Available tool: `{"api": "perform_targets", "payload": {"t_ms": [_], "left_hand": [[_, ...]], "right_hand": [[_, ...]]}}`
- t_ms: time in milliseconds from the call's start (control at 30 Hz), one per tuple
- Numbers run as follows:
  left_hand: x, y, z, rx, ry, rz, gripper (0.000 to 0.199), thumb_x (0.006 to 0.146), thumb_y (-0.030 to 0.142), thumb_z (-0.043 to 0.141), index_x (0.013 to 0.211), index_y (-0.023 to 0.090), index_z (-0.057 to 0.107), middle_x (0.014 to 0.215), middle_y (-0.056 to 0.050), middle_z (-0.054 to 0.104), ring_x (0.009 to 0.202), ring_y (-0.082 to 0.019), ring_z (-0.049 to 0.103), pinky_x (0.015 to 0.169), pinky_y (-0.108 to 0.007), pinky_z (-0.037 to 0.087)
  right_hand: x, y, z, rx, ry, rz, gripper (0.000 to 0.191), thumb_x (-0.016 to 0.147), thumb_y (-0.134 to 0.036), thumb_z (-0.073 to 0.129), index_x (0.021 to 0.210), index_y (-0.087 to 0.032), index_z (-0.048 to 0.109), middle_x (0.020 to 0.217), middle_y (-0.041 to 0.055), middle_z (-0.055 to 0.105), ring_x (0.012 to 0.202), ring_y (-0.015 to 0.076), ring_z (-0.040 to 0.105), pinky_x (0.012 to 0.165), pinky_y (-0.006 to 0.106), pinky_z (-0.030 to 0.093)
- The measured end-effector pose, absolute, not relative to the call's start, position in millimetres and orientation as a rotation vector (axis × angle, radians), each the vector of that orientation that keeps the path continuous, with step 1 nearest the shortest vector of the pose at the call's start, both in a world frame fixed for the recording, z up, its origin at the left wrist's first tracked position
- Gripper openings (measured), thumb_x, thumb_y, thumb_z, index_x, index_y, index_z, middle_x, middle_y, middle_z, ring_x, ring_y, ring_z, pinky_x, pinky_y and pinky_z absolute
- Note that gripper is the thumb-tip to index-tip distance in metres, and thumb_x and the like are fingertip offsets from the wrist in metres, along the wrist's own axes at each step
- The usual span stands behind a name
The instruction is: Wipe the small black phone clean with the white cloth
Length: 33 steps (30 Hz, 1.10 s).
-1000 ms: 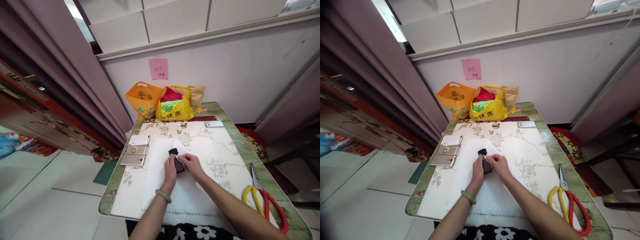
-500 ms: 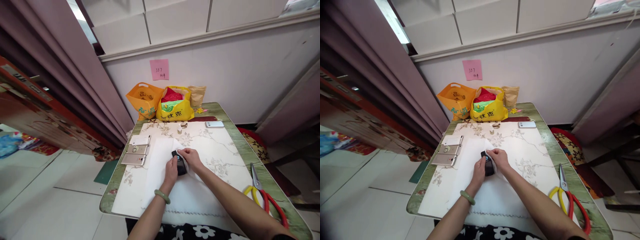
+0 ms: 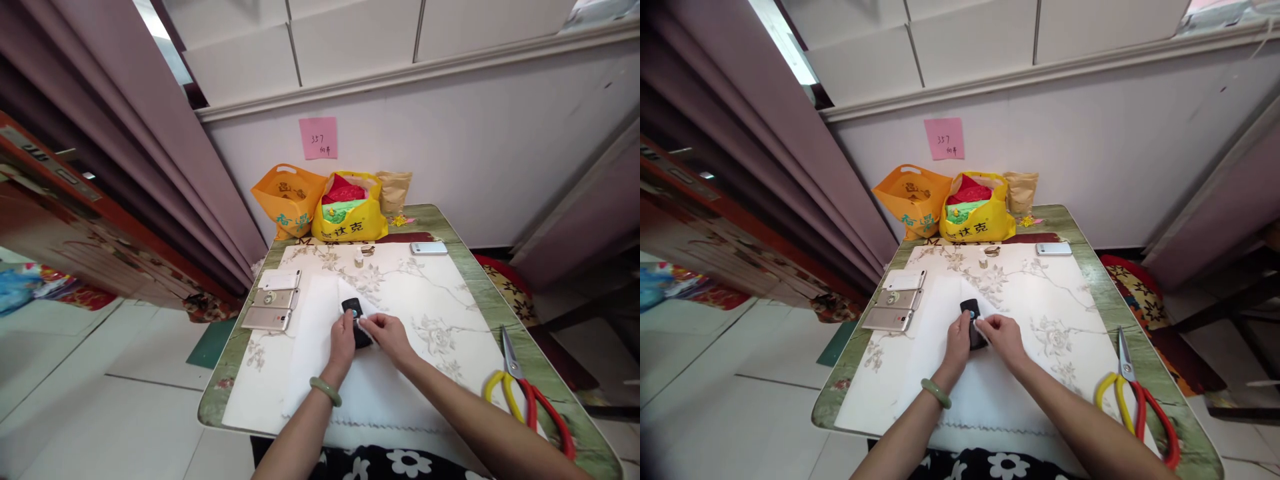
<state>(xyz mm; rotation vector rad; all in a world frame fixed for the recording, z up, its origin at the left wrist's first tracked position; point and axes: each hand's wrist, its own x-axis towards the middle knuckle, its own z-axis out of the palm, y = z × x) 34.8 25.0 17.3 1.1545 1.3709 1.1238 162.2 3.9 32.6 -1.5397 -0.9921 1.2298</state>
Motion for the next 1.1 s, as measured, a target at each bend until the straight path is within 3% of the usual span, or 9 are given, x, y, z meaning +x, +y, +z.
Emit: {"api": "perform_targets", "payload": {"t_ms": [267, 433, 633, 800, 1000, 1100], "left_hand": [[31, 20, 17, 1.116, 1.351, 1.138, 0.049, 0.085, 0.06, 0.048, 0.073, 0.014, 0.062, 0.069, -0.003, 0.058, 0.067, -0.016, 0.05, 0.065, -0.028, 0.041], [35, 25, 12, 0.959, 1.384, 1.191, 0.051, 0.083, 0.064, 0.047, 0.071, 0.016, 0.056, 0.065, 0.0, 0.052, 0.062, -0.013, 0.046, 0.06, -0.026, 0.039], [40, 29, 13, 0.906, 1.413, 1.242, 0.057, 0.081, 0.07, 0.045, 0.072, 0.015, 0.058, 0.067, -0.002, 0.056, 0.063, -0.014, 0.049, 0.059, -0.026, 0.041], [30, 23, 19, 0.829, 1.234, 1.197, 0.052, 0.079, 0.065, 0.054, 0.072, 0.014, 0.057, 0.053, 0.002, 0.052, 0.046, -0.01, 0.044, 0.048, -0.024, 0.035], [9, 14, 27, 0.879, 0.933, 0.97, 0.04, 0.07, 0.044, 0.075, 0.081, 0.007, 0.067, 0.066, -0.009, 0.067, 0.054, -0.015, 0.058, 0.052, -0.027, 0.044], [4, 14, 35, 0.893, 0.825, 0.846, 0.052, 0.069, 0.05, 0.074, 0.094, 0.005, 0.069, 0.082, -0.017, 0.071, 0.062, -0.02, 0.064, 0.057, -0.032, 0.049]], "right_hand": [[150, 26, 36, -1.474, -0.958, 1.225, 0.041, 0.067, -0.057, 0.07, 0.069, -0.016, 0.069, 0.065, 0.0025, 0.066, 0.059, 0.0147, 0.054, 0.057, 0.026, 0.043], [160, -14, 34, -1.532, -1.098, 1.223, 0.036, 0.071, -0.053, 0.069, 0.064, -0.018, 0.067, 0.054, -0.0004, 0.057, 0.051, 0.0135, 0.048, 0.051, 0.025, 0.035], [164, -23, 31, -1.553, -1.113, 1.237, 0.038, 0.073, -0.056, 0.067, 0.064, -0.019, 0.066, 0.05, -0.0022, 0.052, 0.049, 0.0133, 0.046, 0.05, 0.025, 0.032], [164, -7, 30, -1.483, -0.89, 1.318, 0.041, 0.07, -0.059, 0.068, 0.069, -0.018, 0.066, 0.052, -0.0033, 0.054, 0.048, 0.0115, 0.043, 0.049, 0.025, 0.033], [176, 26, 35, -1.401, -0.857, 1.21, 0.043, 0.067, -0.06, 0.069, 0.069, -0.017, 0.065, 0.064, 0.0003, 0.063, 0.061, 0.0147, 0.053, 0.06, 0.026, 0.04], [186, 40, 38, -1.379, -0.946, 1.199, 0.042, 0.066, -0.058, 0.07, 0.069, -0.016, 0.067, 0.06, -0.0011, 0.06, 0.058, 0.0128, 0.05, 0.058, 0.025, 0.038]]}}
